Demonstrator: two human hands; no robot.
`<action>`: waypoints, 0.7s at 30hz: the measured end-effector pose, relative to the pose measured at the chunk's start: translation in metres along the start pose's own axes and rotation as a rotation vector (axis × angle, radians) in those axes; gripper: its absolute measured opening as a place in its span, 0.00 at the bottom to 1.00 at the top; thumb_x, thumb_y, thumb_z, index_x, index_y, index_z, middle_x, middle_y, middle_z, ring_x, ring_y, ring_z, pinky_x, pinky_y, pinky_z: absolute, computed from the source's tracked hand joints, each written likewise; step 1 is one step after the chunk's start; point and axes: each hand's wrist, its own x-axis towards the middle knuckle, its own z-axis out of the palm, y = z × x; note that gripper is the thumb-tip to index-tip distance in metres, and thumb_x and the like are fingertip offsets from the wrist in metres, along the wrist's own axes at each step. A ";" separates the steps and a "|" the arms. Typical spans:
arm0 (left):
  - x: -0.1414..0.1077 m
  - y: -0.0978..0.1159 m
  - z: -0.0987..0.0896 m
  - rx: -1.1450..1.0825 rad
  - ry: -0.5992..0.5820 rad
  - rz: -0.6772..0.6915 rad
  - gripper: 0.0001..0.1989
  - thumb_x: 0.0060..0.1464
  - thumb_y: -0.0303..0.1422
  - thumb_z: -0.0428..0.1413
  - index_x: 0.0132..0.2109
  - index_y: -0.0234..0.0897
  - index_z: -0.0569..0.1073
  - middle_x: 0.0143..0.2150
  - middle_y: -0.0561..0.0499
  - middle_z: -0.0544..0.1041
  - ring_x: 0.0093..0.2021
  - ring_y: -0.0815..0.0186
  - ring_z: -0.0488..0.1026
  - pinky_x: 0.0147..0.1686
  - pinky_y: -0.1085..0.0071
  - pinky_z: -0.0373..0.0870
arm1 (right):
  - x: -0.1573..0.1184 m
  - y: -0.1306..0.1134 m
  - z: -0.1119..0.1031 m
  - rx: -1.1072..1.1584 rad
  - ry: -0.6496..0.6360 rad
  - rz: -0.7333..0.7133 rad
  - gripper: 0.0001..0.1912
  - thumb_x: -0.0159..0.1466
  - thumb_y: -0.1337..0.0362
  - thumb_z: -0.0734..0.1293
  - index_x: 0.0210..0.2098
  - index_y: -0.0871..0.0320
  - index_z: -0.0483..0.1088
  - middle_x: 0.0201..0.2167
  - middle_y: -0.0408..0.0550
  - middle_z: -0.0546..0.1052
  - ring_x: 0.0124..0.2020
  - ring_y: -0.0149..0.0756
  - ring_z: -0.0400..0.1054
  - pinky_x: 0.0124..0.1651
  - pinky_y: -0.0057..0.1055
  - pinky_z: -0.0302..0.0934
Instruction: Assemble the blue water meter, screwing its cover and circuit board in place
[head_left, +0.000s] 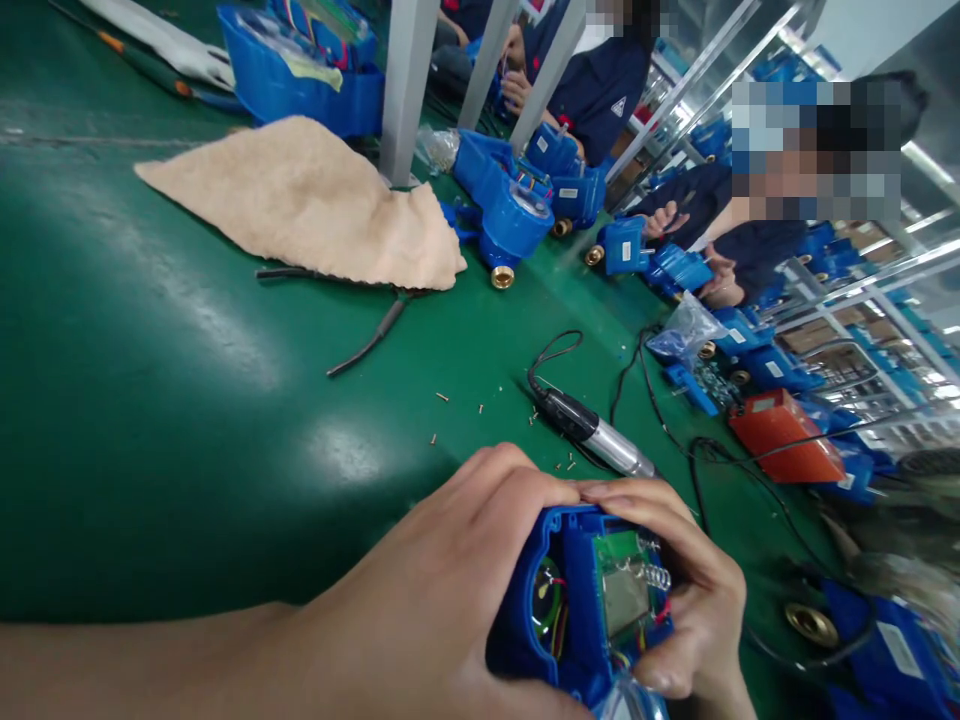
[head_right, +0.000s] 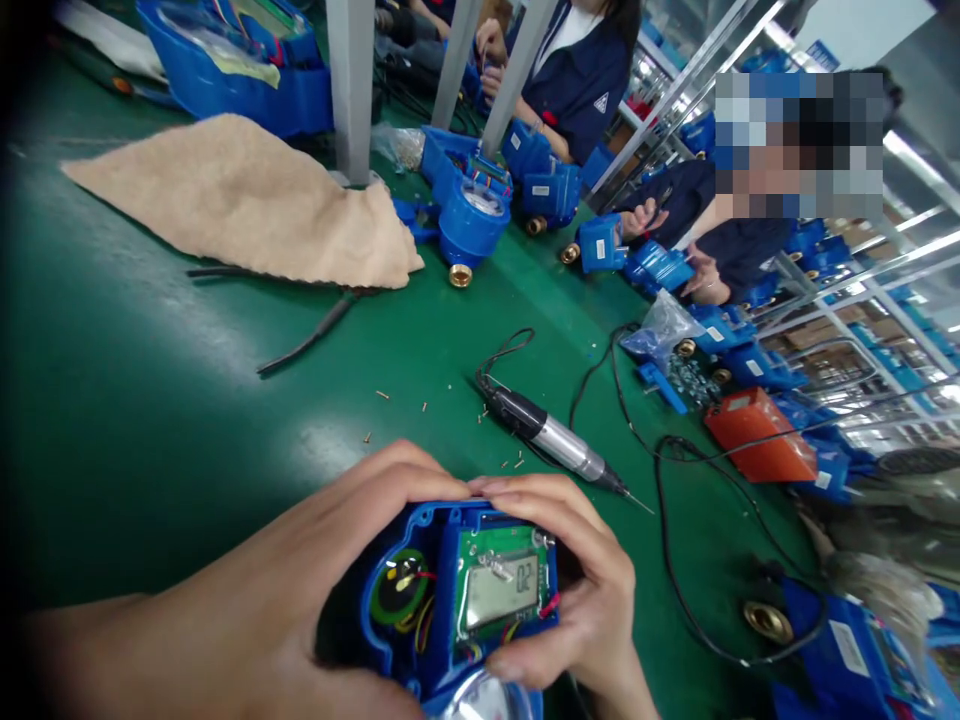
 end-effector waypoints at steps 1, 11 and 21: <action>0.001 0.001 -0.001 -0.008 -0.001 -0.025 0.31 0.38 0.45 0.68 0.49 0.41 0.69 0.46 0.48 0.70 0.47 0.56 0.68 0.50 0.59 0.69 | 0.000 0.002 0.001 0.007 0.004 0.007 0.33 0.46 0.40 0.73 0.47 0.49 0.75 0.41 0.51 0.76 0.43 0.48 0.72 0.46 0.43 0.69; -0.003 -0.002 0.005 -0.047 0.048 -0.064 0.29 0.41 0.48 0.65 0.49 0.42 0.70 0.45 0.49 0.70 0.45 0.57 0.69 0.47 0.60 0.71 | 0.000 0.008 0.005 0.042 0.041 0.038 0.33 0.44 0.37 0.72 0.44 0.49 0.77 0.38 0.52 0.76 0.40 0.49 0.73 0.43 0.45 0.71; -0.004 -0.014 0.006 0.043 0.038 0.092 0.28 0.40 0.31 0.62 0.51 0.44 0.66 0.47 0.49 0.70 0.44 0.58 0.70 0.45 0.64 0.72 | -0.001 0.003 0.005 0.146 0.029 0.024 0.33 0.44 0.43 0.76 0.47 0.48 0.76 0.39 0.49 0.77 0.41 0.47 0.75 0.46 0.43 0.71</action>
